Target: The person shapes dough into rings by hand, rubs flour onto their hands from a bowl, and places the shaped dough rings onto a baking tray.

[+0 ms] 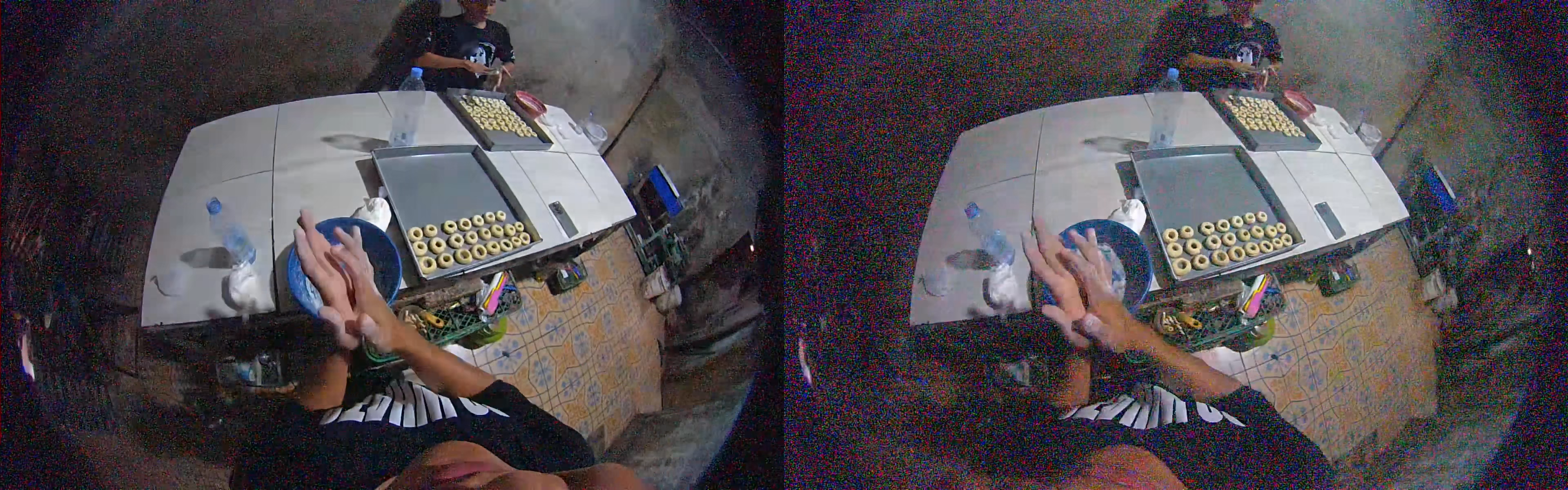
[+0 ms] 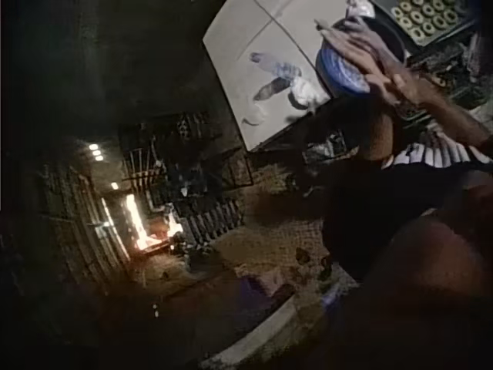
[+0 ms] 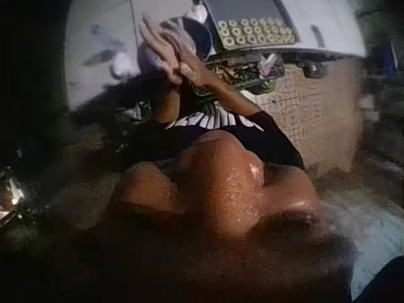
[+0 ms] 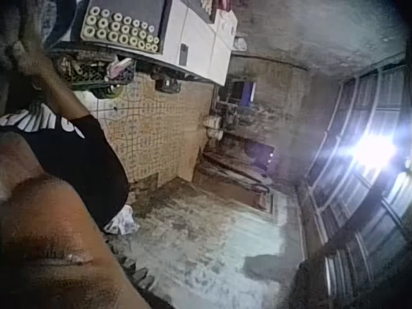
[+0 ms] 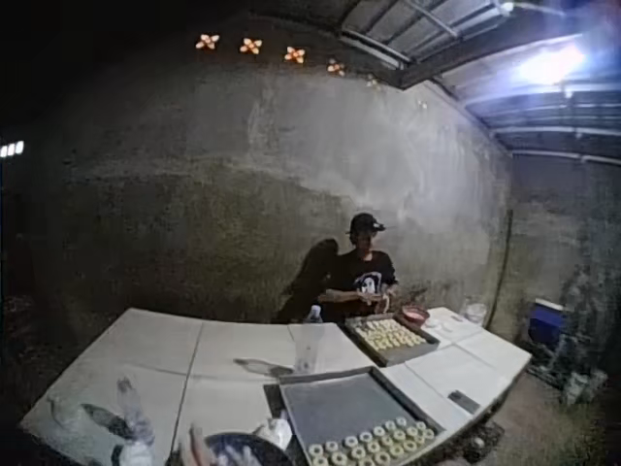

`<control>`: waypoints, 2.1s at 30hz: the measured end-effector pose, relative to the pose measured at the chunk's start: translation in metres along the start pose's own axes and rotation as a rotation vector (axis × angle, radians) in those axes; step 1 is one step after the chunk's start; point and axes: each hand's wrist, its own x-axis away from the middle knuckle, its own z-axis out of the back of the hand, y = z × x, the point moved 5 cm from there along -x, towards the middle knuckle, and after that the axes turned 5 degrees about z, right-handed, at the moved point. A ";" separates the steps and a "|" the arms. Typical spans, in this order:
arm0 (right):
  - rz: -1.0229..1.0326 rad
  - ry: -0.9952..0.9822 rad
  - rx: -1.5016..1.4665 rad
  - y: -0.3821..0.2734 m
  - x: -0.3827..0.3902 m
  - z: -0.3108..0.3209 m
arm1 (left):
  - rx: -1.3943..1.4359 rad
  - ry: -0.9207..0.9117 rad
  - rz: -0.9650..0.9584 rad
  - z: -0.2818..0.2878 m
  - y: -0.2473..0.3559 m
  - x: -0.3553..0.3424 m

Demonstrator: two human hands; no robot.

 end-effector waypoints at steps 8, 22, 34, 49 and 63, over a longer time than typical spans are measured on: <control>0.105 0.319 -0.102 -0.022 -0.057 0.050 | -0.356 -0.256 0.130 -0.025 0.004 0.001; 0.132 0.176 0.040 -0.002 -0.049 0.037 | 0.055 -0.122 0.099 -0.026 0.004 0.000; 0.085 0.180 0.023 0.001 -0.033 0.023 | -0.043 -0.128 0.290 0.021 -0.023 0.015; -0.036 0.176 0.114 0.006 -0.026 0.038 | 0.018 -0.263 0.255 -0.032 -0.022 0.005; -0.016 0.070 0.229 0.000 -0.033 0.034 | -0.206 -0.340 0.198 -0.024 0.012 -0.021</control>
